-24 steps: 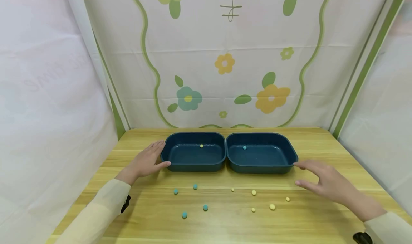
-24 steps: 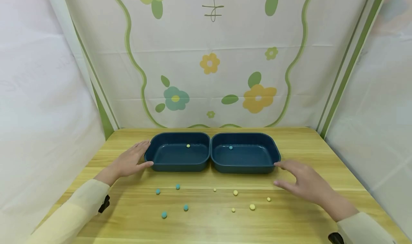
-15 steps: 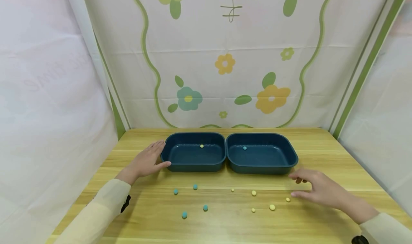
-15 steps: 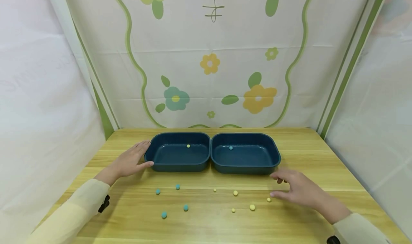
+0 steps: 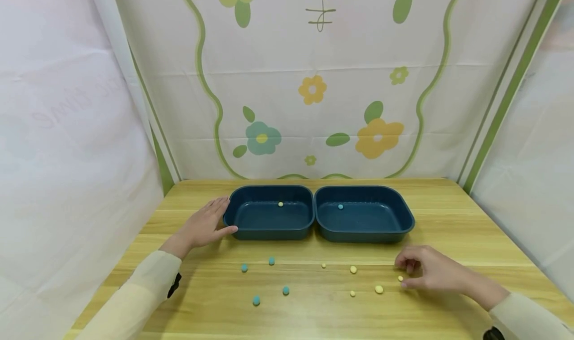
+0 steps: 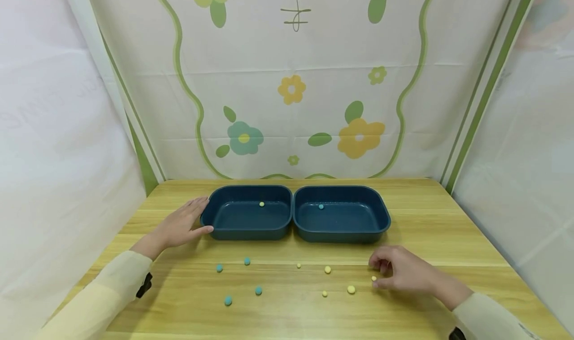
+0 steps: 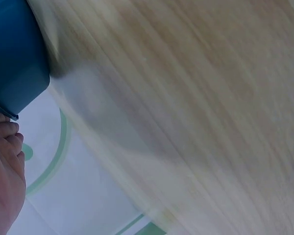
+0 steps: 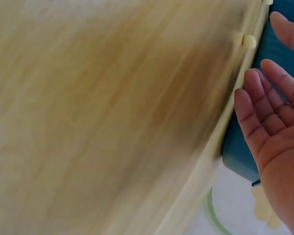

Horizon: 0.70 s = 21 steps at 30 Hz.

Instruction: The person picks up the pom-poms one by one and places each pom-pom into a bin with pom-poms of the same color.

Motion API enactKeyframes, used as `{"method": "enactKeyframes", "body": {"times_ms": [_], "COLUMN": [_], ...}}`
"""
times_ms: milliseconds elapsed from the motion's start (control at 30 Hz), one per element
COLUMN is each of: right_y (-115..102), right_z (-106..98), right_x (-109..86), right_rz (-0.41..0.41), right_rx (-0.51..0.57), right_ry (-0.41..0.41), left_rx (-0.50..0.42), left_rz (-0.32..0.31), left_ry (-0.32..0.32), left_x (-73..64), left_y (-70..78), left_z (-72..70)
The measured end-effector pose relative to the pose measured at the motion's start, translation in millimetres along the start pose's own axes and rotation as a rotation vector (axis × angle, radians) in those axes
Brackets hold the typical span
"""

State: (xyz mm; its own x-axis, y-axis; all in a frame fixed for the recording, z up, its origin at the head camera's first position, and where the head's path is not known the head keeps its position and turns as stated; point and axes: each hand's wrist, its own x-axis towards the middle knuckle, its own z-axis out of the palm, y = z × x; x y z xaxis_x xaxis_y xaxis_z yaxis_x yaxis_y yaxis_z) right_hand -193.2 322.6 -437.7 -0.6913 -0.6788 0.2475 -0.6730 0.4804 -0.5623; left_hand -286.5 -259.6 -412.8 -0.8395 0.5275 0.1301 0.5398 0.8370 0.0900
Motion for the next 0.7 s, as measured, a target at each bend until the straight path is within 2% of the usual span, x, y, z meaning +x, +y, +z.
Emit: {"method": "enactKeyframes", "body": {"times_ms": [367,700], "right_y": [2.3,8.4], "right_z": [1.9,4.8], "right_x": [-0.4,1.2], "right_rz": [0.031,-0.002], "right_rx": [-0.006,0.010], "right_ry": [-0.052,-0.064], "left_rx": [0.002,-0.001], "left_rz": [-0.002,0.010], "left_ry": [-0.002,0.014], "left_x": [1.3,-0.1], "left_y": [-0.6,-0.9], "left_z": [0.7,1.5]}}
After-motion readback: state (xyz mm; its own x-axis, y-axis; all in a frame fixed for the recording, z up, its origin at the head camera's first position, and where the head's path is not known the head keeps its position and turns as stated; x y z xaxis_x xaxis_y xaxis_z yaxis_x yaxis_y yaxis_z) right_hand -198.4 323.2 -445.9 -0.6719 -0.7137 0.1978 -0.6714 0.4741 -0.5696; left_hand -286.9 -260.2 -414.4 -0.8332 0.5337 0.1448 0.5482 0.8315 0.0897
